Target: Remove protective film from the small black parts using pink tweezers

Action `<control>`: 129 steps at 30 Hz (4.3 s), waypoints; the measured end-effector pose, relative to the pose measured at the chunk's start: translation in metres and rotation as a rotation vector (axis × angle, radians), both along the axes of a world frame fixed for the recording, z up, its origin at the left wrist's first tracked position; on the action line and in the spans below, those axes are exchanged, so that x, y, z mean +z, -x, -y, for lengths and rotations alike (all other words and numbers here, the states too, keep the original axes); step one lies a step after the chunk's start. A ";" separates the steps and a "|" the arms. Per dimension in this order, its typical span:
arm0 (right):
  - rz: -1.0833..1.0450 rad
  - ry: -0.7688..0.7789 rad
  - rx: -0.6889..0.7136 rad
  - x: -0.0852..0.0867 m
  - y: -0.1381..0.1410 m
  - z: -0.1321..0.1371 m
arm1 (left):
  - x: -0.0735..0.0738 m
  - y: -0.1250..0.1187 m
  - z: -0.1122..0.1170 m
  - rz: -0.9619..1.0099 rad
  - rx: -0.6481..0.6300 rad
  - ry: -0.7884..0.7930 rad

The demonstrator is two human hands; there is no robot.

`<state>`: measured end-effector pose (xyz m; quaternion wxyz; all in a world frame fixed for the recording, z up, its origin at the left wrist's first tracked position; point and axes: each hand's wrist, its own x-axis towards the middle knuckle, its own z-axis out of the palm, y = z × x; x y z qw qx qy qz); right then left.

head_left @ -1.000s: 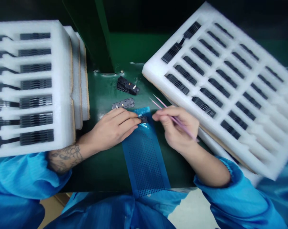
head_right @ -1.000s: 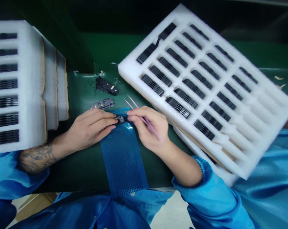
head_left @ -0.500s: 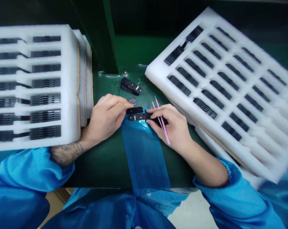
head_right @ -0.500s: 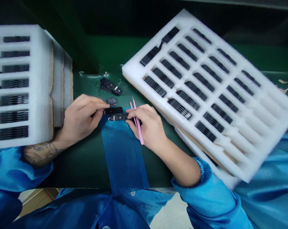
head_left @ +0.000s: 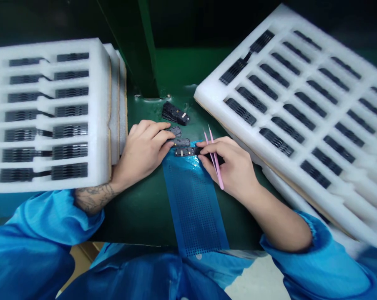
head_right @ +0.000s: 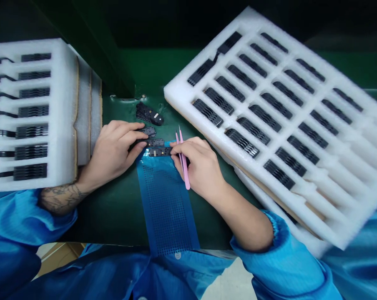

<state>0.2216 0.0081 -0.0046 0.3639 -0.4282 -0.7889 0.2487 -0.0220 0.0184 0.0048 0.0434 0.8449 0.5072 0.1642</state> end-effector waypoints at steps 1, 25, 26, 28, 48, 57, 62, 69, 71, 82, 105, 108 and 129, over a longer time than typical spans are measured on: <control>0.014 -0.019 0.009 0.000 -0.001 -0.001 | 0.000 0.000 0.000 0.009 -0.002 0.006; 0.186 -0.165 0.179 0.002 -0.019 -0.010 | -0.004 -0.002 0.001 0.166 -0.142 0.072; 0.176 -0.168 0.170 0.001 -0.019 -0.010 | -0.004 -0.001 0.000 0.148 -0.143 0.085; 0.156 -0.173 0.141 -0.002 -0.017 -0.009 | -0.002 -0.001 0.001 0.168 -0.130 0.082; -0.395 0.560 0.165 0.011 -0.013 0.005 | -0.006 0.004 0.004 0.131 -0.354 0.231; -0.324 0.502 0.115 0.014 -0.011 0.002 | -0.013 0.002 0.005 0.142 -0.362 0.186; -0.259 0.403 -0.003 0.007 -0.006 0.007 | -0.012 -0.001 0.006 0.113 -0.352 0.155; -0.223 0.382 -0.003 0.007 -0.005 0.007 | -0.012 -0.001 0.006 0.145 -0.386 0.038; -0.225 0.381 0.002 0.008 -0.005 0.007 | -0.012 -0.001 0.005 0.145 -0.389 0.029; -0.228 0.383 -0.001 0.008 -0.005 0.006 | -0.013 -0.001 0.005 0.172 -0.413 -0.019; -0.243 0.392 -0.009 0.009 -0.003 0.007 | -0.016 0.000 0.005 0.185 -0.410 -0.009; -0.248 0.405 -0.003 0.010 -0.003 0.007 | -0.017 -0.001 0.004 0.200 -0.415 -0.028; -0.337 0.394 -0.386 0.002 -0.005 0.014 | -0.008 0.001 0.007 0.147 -0.447 -0.042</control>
